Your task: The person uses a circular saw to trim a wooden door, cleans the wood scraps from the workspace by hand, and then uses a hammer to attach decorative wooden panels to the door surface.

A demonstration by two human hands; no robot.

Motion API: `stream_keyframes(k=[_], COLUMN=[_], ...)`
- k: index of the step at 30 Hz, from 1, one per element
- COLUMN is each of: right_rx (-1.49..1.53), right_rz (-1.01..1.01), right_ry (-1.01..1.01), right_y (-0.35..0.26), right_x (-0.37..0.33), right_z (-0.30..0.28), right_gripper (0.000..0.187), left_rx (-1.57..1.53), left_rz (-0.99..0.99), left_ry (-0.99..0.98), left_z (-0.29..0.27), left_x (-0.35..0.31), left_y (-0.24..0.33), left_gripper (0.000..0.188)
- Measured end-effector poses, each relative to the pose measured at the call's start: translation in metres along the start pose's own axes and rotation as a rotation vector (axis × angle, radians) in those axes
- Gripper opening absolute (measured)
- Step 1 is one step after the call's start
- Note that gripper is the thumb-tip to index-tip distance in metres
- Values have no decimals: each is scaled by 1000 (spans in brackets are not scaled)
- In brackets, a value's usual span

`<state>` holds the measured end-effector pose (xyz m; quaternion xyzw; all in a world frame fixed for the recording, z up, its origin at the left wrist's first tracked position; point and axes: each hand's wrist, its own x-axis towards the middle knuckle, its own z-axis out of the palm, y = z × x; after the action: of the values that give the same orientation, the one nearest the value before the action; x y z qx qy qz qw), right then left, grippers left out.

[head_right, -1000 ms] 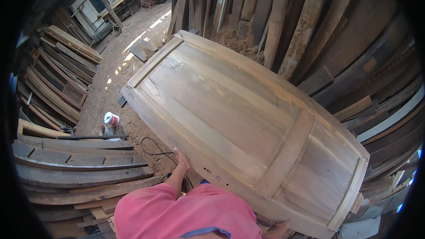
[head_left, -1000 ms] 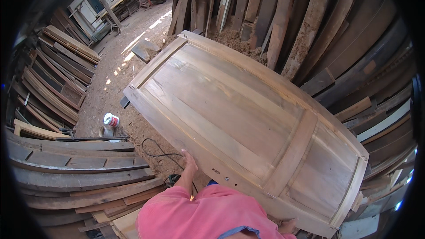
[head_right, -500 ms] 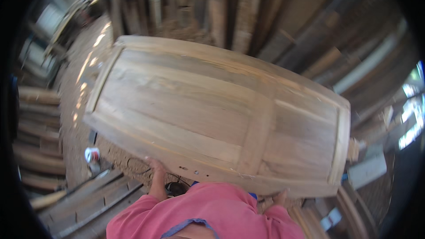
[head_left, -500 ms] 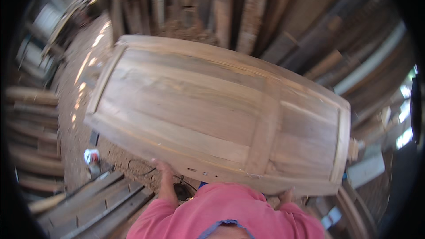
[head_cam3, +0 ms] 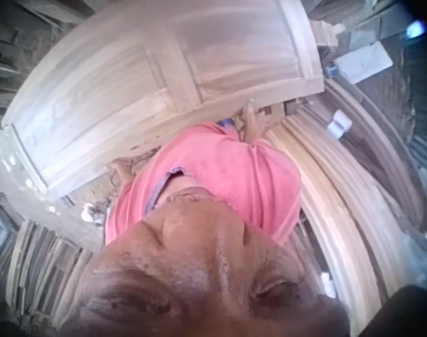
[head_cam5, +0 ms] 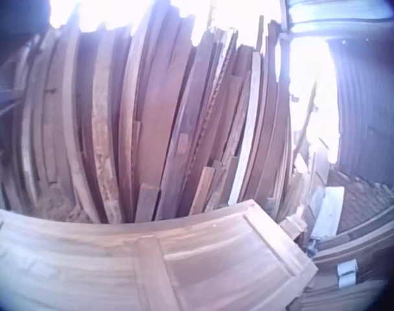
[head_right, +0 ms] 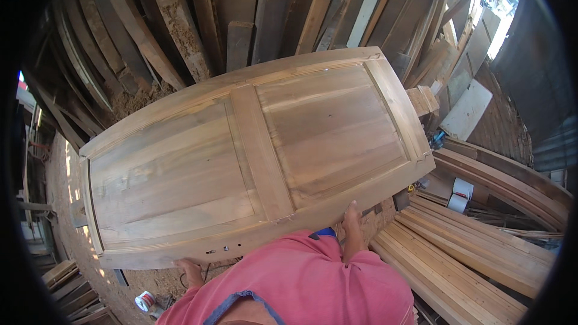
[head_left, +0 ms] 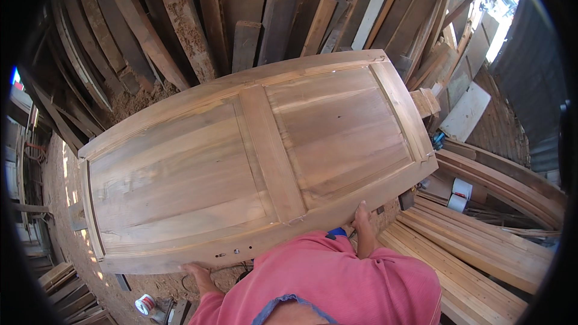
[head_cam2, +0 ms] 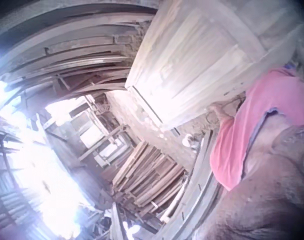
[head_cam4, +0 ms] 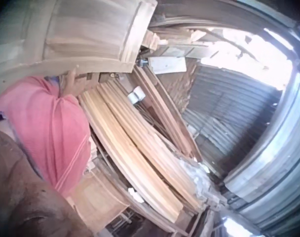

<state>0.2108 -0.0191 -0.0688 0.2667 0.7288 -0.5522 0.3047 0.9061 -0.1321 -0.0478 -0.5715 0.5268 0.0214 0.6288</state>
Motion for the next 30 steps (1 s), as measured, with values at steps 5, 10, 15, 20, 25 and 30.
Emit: stream_keyframes(k=[5, 10, 15, 20, 25, 30], right_rx=[-23, -286, -593, -605, -700, -768], right_rz=[-70, -91, -272, -305, -503, -559], right_ry=[173, 184, 153, 286, 369, 131], right_y=[-20, -50, -36, 9, 18, -17], right_x=[26, -28, -59, -68, -68, -84], right_z=[10, 33, 23, 8, 3, -14], right_gripper=[60, 65, 64, 61, 49, 26], left_rx=[-97, -328, -1108, -1284, -1146, -1099], left_rz=[-24, -143, -743, -260, 292, 761], left_ry=[89, -23, 213, 754, 947, 932], left_z=[-17, -10, -34, -210, -376, -440], left_x=[-6, -24, 2, 10, -22, -93], left_y=[2, -26, -65, -39, 46, 125], left_gripper=[91, 82, 74, 60, 66, 70])
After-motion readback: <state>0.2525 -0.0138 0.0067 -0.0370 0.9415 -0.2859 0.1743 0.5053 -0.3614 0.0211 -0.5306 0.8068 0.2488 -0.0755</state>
